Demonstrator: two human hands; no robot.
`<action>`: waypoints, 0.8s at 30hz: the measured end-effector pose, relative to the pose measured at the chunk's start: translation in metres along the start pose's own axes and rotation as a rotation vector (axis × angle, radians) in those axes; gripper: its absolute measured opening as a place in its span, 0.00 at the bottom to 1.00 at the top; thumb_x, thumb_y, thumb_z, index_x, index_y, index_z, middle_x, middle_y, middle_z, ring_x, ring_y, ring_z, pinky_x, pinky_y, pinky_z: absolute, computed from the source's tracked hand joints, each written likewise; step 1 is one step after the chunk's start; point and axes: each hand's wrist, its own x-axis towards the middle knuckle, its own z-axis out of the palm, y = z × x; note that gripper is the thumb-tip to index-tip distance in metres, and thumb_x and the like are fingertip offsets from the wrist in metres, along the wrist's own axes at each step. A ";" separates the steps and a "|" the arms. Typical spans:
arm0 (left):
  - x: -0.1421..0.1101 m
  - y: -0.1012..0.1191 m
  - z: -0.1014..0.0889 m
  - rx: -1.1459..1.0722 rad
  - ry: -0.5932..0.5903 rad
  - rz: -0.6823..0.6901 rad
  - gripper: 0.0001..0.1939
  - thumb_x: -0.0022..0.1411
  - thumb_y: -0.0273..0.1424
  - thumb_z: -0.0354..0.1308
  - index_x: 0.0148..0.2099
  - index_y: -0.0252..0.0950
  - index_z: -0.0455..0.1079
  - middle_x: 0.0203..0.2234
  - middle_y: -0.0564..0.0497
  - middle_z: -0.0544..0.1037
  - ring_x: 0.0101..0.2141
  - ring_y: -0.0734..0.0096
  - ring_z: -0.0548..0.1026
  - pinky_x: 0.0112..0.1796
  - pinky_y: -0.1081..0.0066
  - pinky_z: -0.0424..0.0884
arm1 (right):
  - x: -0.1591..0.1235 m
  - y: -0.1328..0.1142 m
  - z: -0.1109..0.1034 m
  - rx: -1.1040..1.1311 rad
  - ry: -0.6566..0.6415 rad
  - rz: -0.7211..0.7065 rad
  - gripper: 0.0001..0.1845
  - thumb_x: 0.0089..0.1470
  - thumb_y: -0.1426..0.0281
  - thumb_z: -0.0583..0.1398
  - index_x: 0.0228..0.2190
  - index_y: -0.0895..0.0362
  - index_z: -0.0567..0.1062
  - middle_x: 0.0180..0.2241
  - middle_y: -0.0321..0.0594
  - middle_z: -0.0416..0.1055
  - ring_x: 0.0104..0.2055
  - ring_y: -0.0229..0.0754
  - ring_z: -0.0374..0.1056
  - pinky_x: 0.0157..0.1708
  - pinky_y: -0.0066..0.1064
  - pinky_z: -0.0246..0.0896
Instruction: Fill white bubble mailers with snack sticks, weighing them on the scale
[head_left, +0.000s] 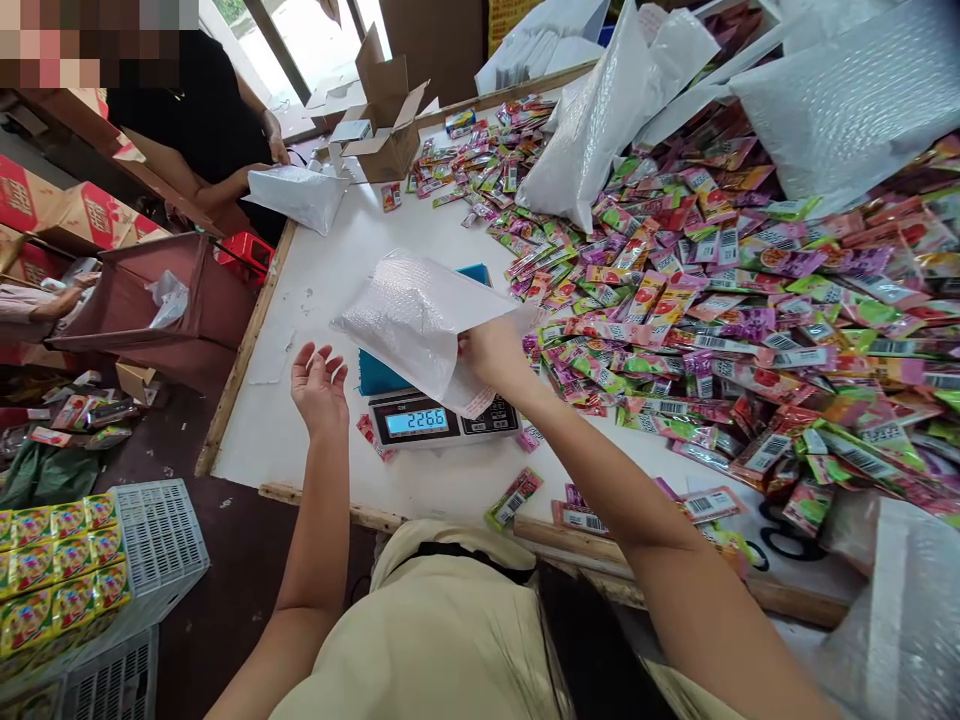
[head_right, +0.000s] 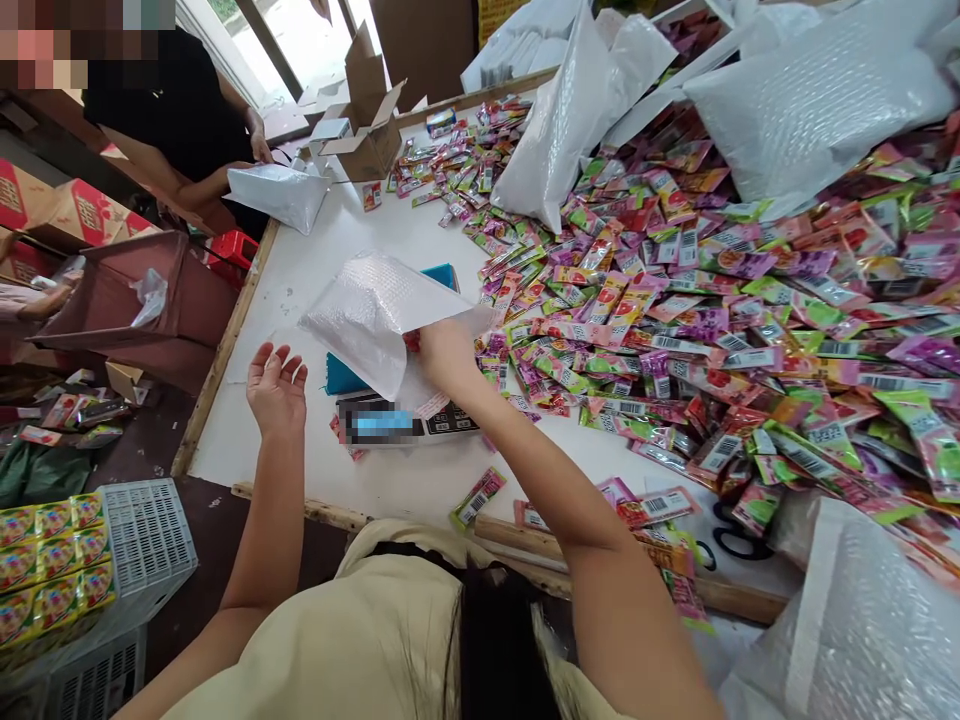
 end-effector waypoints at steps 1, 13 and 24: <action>0.001 -0.001 -0.003 0.006 0.005 0.004 0.14 0.55 0.28 0.64 0.46 0.40 0.72 0.38 0.50 0.80 0.32 0.76 0.77 0.35 0.74 0.72 | -0.009 0.004 -0.006 0.003 -0.006 0.015 0.13 0.59 0.76 0.55 0.44 0.61 0.77 0.42 0.53 0.76 0.43 0.52 0.72 0.40 0.37 0.62; -0.007 -0.006 0.000 0.034 -0.035 0.036 0.15 0.56 0.33 0.66 0.47 0.41 0.71 0.39 0.49 0.79 0.32 0.75 0.77 0.36 0.72 0.72 | -0.139 0.075 -0.096 0.604 0.176 0.000 0.13 0.51 0.57 0.62 0.32 0.54 0.73 0.23 0.34 0.66 0.21 0.35 0.56 0.19 0.28 0.49; -0.016 -0.003 -0.002 0.137 -0.073 0.299 0.16 0.60 0.35 0.65 0.49 0.39 0.69 0.38 0.50 0.78 0.31 0.75 0.76 0.35 0.73 0.71 | -0.167 0.102 -0.109 0.576 0.485 0.360 0.15 0.39 0.57 0.64 0.31 0.52 0.74 0.24 0.38 0.68 0.24 0.40 0.59 0.22 0.34 0.54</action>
